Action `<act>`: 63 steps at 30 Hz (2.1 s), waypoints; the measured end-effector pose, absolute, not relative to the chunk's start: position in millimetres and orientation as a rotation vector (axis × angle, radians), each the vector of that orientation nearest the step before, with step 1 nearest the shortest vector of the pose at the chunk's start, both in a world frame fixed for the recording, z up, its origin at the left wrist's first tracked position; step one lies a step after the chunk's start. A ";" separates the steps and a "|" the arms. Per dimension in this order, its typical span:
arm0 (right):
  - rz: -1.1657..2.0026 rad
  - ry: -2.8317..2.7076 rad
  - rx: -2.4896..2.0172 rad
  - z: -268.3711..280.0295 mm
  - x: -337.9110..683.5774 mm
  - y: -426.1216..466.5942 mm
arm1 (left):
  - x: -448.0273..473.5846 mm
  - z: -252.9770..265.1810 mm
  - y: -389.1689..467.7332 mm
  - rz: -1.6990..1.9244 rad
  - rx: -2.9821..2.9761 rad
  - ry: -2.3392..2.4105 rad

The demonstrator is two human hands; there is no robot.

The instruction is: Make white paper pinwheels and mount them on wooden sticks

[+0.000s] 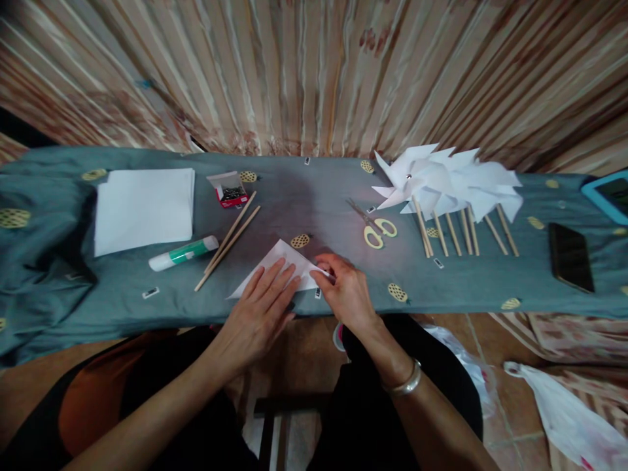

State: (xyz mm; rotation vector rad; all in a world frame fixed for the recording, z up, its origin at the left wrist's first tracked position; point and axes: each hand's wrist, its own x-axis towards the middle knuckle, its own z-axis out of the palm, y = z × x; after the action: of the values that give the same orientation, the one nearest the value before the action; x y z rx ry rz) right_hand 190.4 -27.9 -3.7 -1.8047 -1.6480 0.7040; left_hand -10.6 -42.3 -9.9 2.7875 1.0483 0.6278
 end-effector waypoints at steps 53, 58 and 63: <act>0.401 -1.869 -1.776 -6.4 187.7 -34.1 | -3.5 -30.5 -39.0 0.306 2.780 1.134; 0.148 -2.084 -1.700 -11.5 174.8 -39.6 | -1.6 -29.5 -39.1 0.279 2.818 1.151; 0.248 -2.040 -1.748 -22.3 169.9 -43.7 | -0.7 -29.9 -39.5 0.289 2.813 1.158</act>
State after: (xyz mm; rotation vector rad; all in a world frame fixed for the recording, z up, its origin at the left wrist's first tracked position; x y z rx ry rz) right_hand 169.9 -43.7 -22.3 -1.7475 -2.0404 0.2480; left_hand -0.7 -39.5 -29.9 2.8132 1.1581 0.2893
